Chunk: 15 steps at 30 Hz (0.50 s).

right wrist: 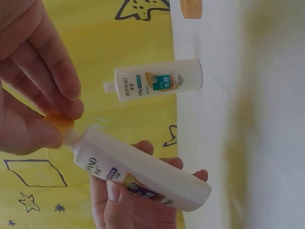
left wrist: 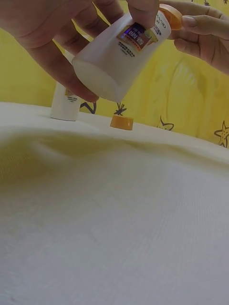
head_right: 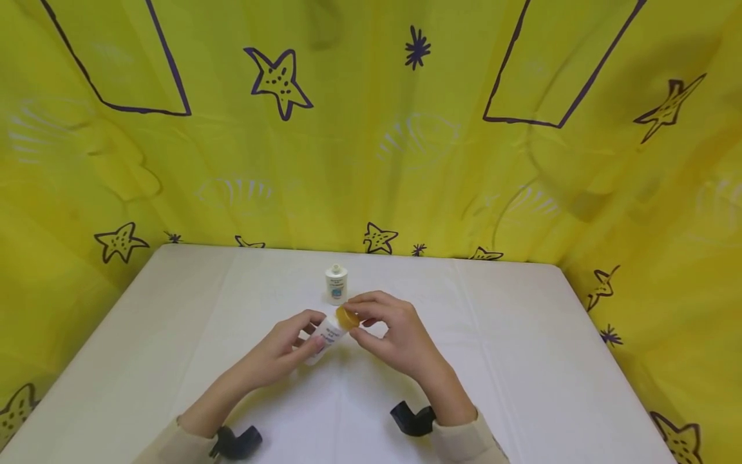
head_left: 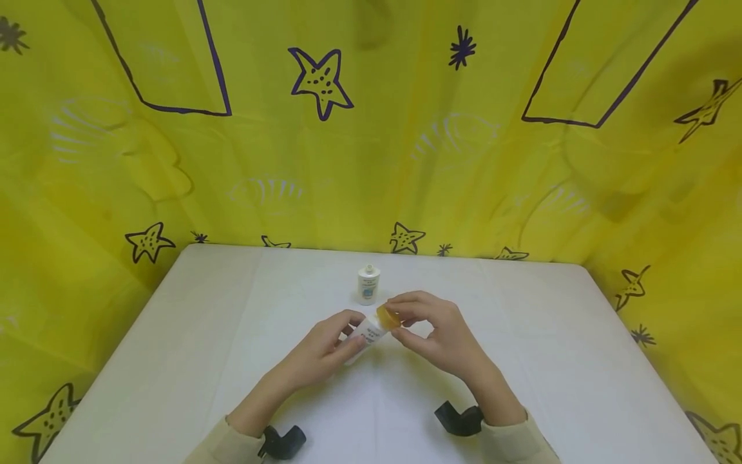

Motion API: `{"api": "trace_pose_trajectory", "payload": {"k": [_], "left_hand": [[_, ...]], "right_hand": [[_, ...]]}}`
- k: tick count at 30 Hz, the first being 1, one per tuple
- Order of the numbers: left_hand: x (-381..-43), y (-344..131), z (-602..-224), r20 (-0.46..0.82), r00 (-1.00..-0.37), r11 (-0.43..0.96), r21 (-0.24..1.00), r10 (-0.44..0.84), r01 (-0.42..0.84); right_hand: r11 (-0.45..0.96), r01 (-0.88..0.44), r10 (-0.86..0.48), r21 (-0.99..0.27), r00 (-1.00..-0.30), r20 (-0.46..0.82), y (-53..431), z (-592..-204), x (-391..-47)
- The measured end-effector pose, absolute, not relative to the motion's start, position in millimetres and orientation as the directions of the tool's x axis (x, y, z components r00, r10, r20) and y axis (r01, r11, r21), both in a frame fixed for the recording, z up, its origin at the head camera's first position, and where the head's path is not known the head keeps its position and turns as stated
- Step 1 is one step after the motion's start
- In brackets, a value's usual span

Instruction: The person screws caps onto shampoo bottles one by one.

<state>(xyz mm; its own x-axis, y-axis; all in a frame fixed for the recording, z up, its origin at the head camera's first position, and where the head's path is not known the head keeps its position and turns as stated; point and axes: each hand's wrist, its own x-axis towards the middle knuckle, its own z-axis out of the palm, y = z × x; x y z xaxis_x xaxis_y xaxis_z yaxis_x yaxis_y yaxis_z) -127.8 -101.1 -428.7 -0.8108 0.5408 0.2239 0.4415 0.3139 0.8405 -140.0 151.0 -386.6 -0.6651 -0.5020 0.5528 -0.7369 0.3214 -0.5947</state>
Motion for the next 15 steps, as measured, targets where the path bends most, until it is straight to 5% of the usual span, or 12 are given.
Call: {"api": "trace_pose_trajectory", "payload": {"k": [8, 15], "left_hand": [[-126.5, -98.8, -428.0, 0.193, -0.801, 0.303, 0.855, 0.567, 0.421], [-125.3, -98.4, -426.1, 0.219, -0.801, 0.287, 0.855, 0.558, 0.433]], "right_hand": [[0.274, -0.796, -0.439, -0.539, -0.602, 0.667, 148.9, -385.1, -139.2], [0.287, -0.733, -0.424, -0.616, -0.674, 0.605, 149.6, -389.8, -139.8]]}}
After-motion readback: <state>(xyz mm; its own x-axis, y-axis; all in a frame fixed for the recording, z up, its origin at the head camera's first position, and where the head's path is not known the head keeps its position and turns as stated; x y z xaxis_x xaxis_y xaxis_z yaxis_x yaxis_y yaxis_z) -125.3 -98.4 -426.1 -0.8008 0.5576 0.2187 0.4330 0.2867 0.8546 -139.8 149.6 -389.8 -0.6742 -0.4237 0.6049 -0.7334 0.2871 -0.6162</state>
